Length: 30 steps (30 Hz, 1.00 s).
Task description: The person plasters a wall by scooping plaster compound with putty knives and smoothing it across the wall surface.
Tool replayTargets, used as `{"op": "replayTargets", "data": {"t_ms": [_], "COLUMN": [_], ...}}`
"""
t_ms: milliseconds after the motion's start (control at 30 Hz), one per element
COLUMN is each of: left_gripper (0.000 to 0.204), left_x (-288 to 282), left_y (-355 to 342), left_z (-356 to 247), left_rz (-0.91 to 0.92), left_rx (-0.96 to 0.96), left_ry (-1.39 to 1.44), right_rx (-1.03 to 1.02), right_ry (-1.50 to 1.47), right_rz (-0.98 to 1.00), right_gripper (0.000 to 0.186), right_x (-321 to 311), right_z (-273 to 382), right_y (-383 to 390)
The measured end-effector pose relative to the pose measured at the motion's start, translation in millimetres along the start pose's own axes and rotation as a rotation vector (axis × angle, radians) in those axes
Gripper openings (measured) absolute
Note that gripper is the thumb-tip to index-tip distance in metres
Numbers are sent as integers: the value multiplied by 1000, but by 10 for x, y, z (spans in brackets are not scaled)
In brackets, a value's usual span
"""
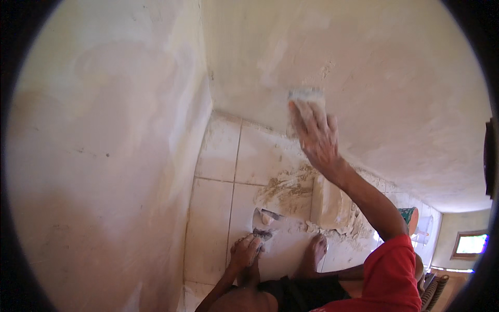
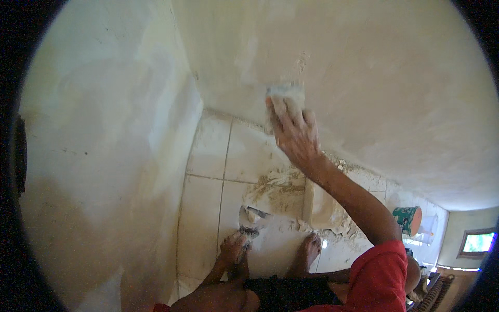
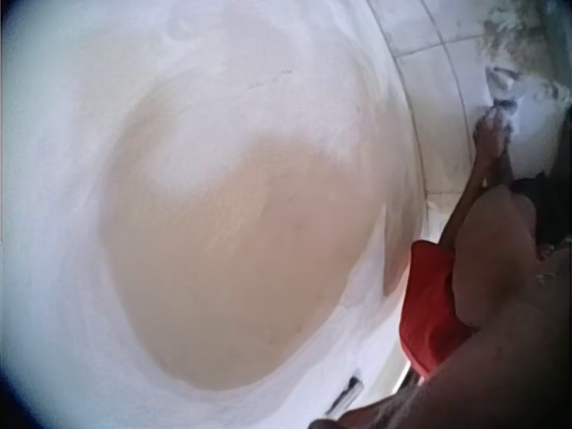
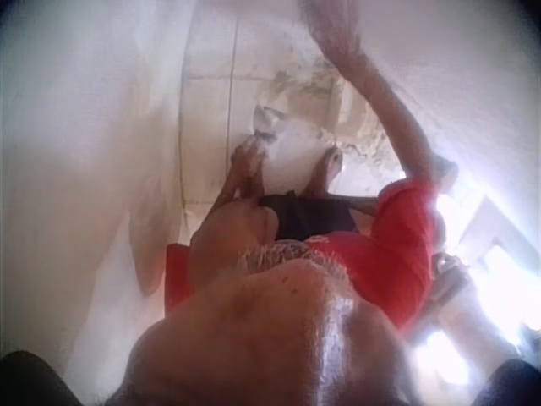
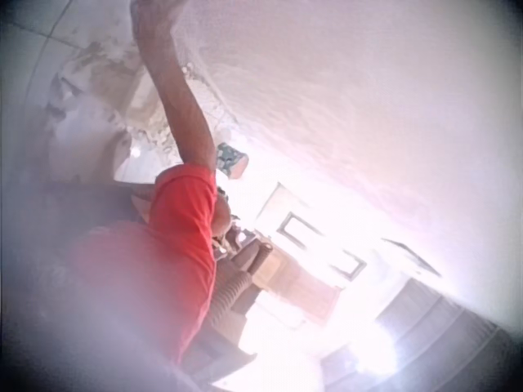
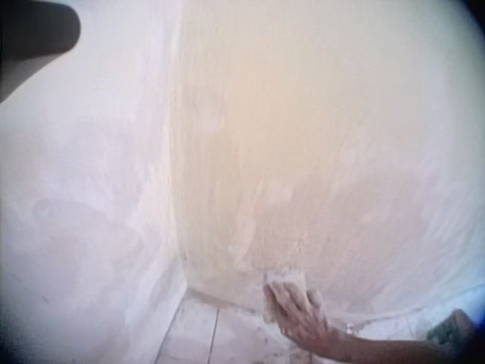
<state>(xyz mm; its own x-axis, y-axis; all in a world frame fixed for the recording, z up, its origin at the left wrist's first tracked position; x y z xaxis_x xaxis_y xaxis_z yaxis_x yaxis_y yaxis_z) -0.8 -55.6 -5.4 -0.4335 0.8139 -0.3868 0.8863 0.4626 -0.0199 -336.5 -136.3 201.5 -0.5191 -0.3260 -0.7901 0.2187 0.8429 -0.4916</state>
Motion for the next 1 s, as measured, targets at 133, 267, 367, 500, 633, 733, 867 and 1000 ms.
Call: {"op": "replayTargets", "data": {"t_ms": [133,267,367,500,633,733,867,1000], "left_gripper": [26,28,30,27,28,28,30,28], "left_x": [168,14,74,40,-101,-168,-59,-18], "left_y": [122,45,116,64,-232,-259,-64,-48], "left_z": [205,27,124,141,-232,-277,-67,18], "left_rz": [58,22,-10,-52,15,58,-63,-101], "left_rx": [-16,302,317,375,-217,-241,58,304], "left_ry": [-43,-171,-269,-274,379,341,113,-214], "right_rx": [-30,95,85,115,77,39,11,-142], "right_ry": [-20,214,270,247,139,77,20,101], "right_rz": [25,-280,-455,-460,-356,-256,-182,14], "right_gripper": [64,61,62,64,60,58,58,54], "right_x": [-499,-1120,-1250,-915,-481,-258,3,130], "right_z": [-115,-637,-780,-589,-343,-128,135,221], "right_y": [74,-488,-939,-1024,-817,-657,-443,-150]}}
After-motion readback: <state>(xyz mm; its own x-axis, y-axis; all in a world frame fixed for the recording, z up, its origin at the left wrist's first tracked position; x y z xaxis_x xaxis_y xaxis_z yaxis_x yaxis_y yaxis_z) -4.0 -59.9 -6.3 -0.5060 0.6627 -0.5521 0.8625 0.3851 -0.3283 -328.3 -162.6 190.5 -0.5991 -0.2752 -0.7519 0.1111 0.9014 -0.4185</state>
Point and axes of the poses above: each hand's wrist, its own y-axis away from the middle knuckle, its own x-axis out of the palm, z = x × y, the point moved 2 cm from there along -y, towards the middle knuckle, and after that the axes turned 14 degrees about x, right-handed, at the moved point
